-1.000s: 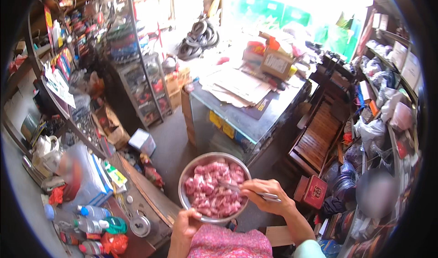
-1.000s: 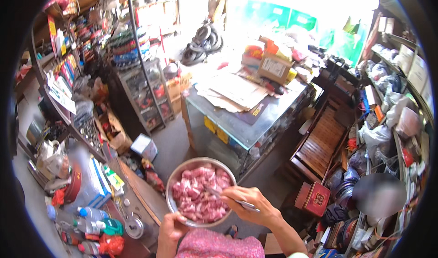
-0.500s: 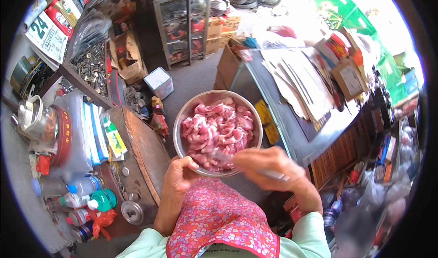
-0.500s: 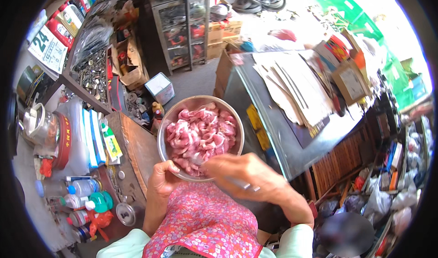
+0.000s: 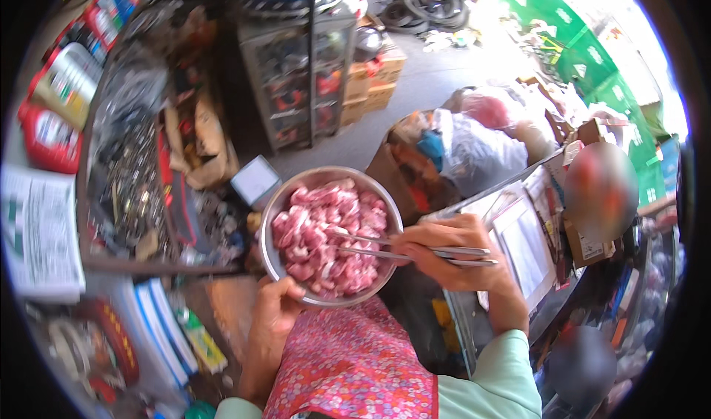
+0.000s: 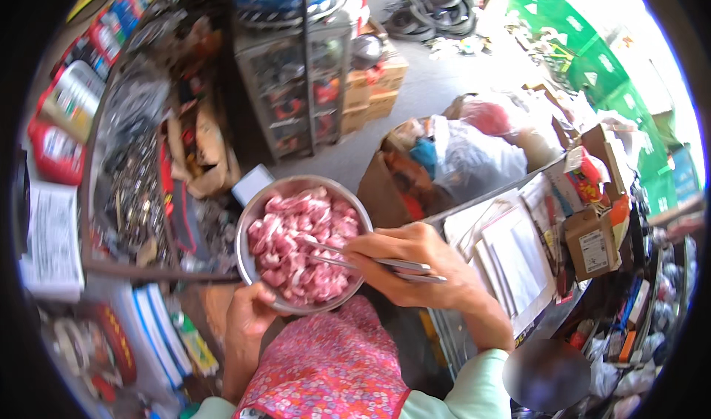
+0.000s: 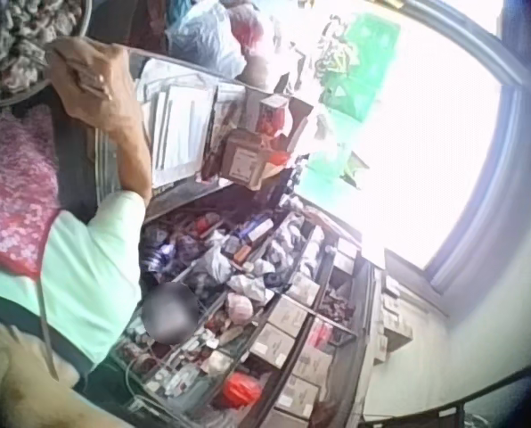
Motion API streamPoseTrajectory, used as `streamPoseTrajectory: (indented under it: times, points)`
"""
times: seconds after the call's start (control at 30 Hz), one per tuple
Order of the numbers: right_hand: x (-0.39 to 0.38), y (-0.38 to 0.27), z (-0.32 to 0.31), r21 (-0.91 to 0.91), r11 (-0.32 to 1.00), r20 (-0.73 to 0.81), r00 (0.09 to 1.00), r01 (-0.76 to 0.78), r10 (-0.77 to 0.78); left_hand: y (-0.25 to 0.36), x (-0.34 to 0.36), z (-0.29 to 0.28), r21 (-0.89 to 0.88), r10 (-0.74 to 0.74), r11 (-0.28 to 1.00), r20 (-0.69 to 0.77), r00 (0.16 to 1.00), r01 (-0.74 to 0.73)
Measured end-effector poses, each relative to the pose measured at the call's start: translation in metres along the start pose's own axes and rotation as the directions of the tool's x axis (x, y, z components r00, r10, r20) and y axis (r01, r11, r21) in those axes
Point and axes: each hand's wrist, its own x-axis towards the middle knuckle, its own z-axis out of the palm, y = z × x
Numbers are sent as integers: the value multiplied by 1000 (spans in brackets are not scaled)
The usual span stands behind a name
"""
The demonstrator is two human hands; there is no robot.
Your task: The person slices raw meat on a wooden cutting board using a cleaver. After cutting, the person transfers the meat into a metal bowl and carries it to a cooking area, where they add seasoning and stir the contents.
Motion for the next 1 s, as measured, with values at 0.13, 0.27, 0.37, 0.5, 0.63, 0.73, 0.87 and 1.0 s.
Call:
streamPoseTrajectory:
  times: [0.13,0.27,0.37,0.5,0.63,0.73,0.87,1.0]
  points:
    - [44,58,-15,163,975,32,987,149,-157,17,70,46,69,-87,994,123,989,79]
    - [80,94,-62,188,978,14,995,93,-97,52,119,90,13,-197,980,125,972,197]
    - [95,109,-103,116,993,-34,999,20,-16,75,134,139,214,-121,966,-113,986,143]
    - [102,135,-149,-13,977,-289,936,-215,202,100,203,153,232,-196,955,38,980,182]
    - [125,199,-144,153,968,-466,849,-200,249,130,299,163,305,-323,915,158,933,265]
    - [150,219,-159,344,897,-512,745,-279,428,163,349,207,303,-510,841,170,843,448]
    - [198,240,-167,419,879,-517,737,-226,436,188,398,239,573,-335,818,556,761,-58]
    - [234,258,-183,376,875,-478,745,-305,465,231,456,262,615,-435,786,618,655,-58]
